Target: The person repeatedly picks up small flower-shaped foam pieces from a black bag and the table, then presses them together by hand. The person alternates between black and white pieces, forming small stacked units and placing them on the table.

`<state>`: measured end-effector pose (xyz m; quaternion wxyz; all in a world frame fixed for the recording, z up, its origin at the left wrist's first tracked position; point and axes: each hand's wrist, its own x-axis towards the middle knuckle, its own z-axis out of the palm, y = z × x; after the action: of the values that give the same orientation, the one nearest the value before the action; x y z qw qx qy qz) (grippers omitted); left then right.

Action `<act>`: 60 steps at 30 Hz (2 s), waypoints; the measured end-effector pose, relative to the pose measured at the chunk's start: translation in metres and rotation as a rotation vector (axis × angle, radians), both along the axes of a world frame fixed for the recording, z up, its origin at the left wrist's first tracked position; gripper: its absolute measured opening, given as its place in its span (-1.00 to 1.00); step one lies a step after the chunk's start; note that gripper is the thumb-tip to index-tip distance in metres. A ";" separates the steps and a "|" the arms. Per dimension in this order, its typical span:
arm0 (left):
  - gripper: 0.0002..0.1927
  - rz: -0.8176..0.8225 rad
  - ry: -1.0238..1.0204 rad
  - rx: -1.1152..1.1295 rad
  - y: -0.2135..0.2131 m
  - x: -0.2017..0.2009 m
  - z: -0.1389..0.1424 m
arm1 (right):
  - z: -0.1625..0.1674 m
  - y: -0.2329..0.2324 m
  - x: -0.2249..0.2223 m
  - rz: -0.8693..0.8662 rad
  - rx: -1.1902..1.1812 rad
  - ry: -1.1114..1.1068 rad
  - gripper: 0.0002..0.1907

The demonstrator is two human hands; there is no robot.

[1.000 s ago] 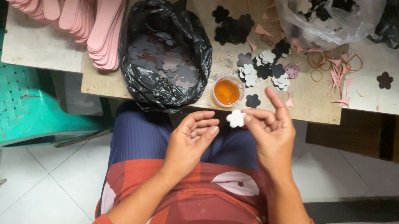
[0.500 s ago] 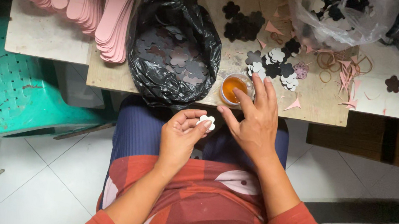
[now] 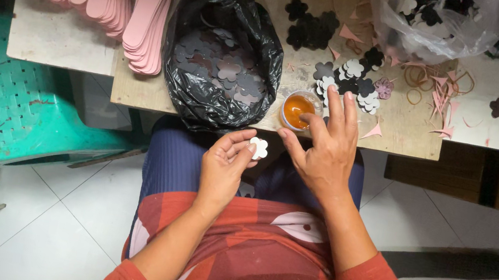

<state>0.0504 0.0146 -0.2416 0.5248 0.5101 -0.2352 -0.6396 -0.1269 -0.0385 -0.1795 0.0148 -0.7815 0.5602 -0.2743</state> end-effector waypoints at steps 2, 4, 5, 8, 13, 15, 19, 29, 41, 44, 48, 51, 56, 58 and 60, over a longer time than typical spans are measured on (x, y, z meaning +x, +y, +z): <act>-0.68 0.009 0.009 -0.002 -0.001 -0.001 -0.002 | 0.002 0.004 -0.004 -0.003 -0.014 -0.016 -0.56; -0.66 0.002 0.012 0.010 0.000 -0.002 -0.003 | 0.003 0.007 -0.006 -0.001 -0.018 -0.016 -0.56; -0.65 -0.002 0.014 0.016 0.000 -0.004 -0.003 | 0.002 0.009 -0.007 -0.001 -0.020 -0.016 -0.55; -0.62 -0.006 0.037 0.009 0.001 -0.005 -0.003 | -0.001 0.012 -0.008 0.003 -0.029 0.005 -0.54; -0.59 0.000 0.046 0.005 0.001 -0.008 -0.001 | -0.002 0.015 -0.010 0.006 -0.019 0.005 -0.54; -0.57 0.003 0.053 0.008 0.003 -0.011 0.000 | 0.001 0.018 -0.012 0.012 -0.005 -0.012 -0.57; -0.52 0.000 0.076 0.001 0.011 -0.012 0.007 | 0.016 0.034 -0.014 0.078 0.102 -0.202 -0.73; -0.48 -0.044 0.177 -0.041 0.025 -0.016 0.021 | 0.027 0.076 0.005 0.195 0.094 -0.278 -0.64; -0.49 -0.046 0.257 -0.070 0.032 -0.020 0.024 | 0.022 0.082 0.002 0.220 0.030 -0.164 -0.59; -0.48 -0.051 0.208 -0.040 0.031 -0.018 0.024 | 0.023 0.082 0.003 0.193 0.014 -0.126 -0.61; -0.48 -0.072 0.212 -0.046 0.031 -0.018 0.024 | 0.023 0.079 0.002 0.191 0.020 -0.146 -0.61; -0.47 -0.075 0.212 -0.054 0.031 -0.019 0.023 | 0.023 0.079 0.002 0.207 0.041 -0.184 -0.64; -0.47 -0.092 0.168 -0.040 0.030 -0.019 0.022 | 0.029 0.082 -0.004 0.156 0.131 -0.423 -0.73; -0.47 -0.093 0.159 -0.033 0.030 -0.018 0.022 | 0.030 0.083 -0.008 0.168 0.136 -0.554 -0.69; -0.45 -0.096 0.151 -0.016 0.029 -0.018 0.022 | 0.029 0.082 -0.009 0.170 0.131 -0.606 -0.65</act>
<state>0.0329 0.0438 -0.2195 0.5139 0.4443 -0.2242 -0.6988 -0.1356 0.0436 -0.1501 0.2539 -0.7057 0.4797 -0.4555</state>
